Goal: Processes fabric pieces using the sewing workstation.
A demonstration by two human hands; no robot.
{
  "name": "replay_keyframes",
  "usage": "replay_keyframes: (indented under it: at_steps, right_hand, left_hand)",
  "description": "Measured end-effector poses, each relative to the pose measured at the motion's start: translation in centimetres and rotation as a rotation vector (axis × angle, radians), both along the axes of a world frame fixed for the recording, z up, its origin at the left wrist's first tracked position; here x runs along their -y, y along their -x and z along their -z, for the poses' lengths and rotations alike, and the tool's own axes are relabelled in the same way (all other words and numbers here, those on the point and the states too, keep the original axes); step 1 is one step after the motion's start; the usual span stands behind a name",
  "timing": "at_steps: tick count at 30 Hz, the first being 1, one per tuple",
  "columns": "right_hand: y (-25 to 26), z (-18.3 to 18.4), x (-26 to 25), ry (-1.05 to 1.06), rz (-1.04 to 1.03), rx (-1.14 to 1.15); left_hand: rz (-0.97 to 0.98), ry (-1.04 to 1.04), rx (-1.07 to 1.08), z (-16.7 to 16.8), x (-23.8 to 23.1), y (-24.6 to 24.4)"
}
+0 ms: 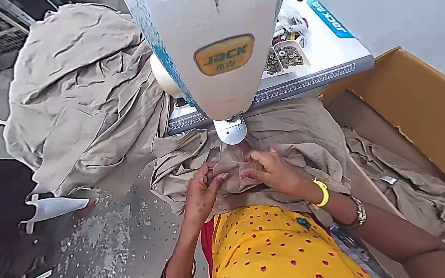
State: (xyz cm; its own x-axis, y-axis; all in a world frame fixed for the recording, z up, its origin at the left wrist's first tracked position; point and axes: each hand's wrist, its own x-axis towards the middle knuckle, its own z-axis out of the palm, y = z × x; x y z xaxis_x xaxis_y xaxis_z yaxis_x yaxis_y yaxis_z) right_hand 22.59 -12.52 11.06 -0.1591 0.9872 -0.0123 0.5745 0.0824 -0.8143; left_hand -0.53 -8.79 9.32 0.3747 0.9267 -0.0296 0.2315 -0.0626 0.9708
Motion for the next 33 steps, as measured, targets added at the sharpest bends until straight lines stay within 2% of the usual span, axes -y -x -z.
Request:
replay_keyframes:
  at_steps: [3, 5, 7, 9, 11, 14, 16, 19, 23, 27, 29, 33]
  right_hand:
    - [-3.5, -1.7, -2.4, 0.284, -0.168, -0.084]
    - [-6.8, -3.1, -4.4, 0.333, -0.256, -0.143]
    - [-10.0, -3.8, -6.5, 0.271, -0.260, -0.176]
    - [-11.5, -3.7, -8.7, 0.090, -0.113, -0.081]
    - [-10.5, -3.7, -10.0, -0.082, 0.044, 0.025]
    - [-5.9, -3.8, -10.3, -0.216, 0.050, -0.043]
    - [-2.9, -3.7, -10.6, -0.143, 0.080, -0.139]
    - [-1.5, -4.2, -11.1, -0.007, 0.103, -0.147]
    - [-1.8, -4.4, -11.0, 0.060, 0.076, -0.138]
    - [-4.5, -5.1, -9.7, 0.225, -0.109, -0.096]
    - [-5.2, -5.5, -8.9, 0.255, -0.139, -0.049]
    - [-4.8, -5.6, -9.3, 0.149, 0.063, -0.002]
  left_hand:
    - [-0.073, -0.360, -0.193, 0.2, -1.2, -0.5]
    - [-0.103, -0.439, -0.186, -0.2, -1.8, -1.1]
    - [-0.089, -0.382, -0.125, -0.9, -2.2, -2.0]
    - [-0.058, -0.214, -0.024, -1.4, -2.0, -3.8]
    - [-0.066, -0.103, 0.069, -1.8, -2.0, -5.0]
    - [-0.078, -0.069, 0.130, -2.1, -2.5, -5.0]
    - [-0.072, -0.018, 0.166, -2.2, -2.5, -4.6]
    - [-0.067, 0.035, 0.170, -2.6, -2.2, -3.6]
    - [-0.039, 0.045, 0.123, -2.8, -1.9, -2.9]
    - [-0.054, 0.050, 0.174, -3.3, -3.0, -3.2]
    - [-0.075, 0.072, 0.201, -3.5, -3.9, -3.3]
    - [-0.119, 0.141, 0.181, -4.0, -5.7, -5.0]
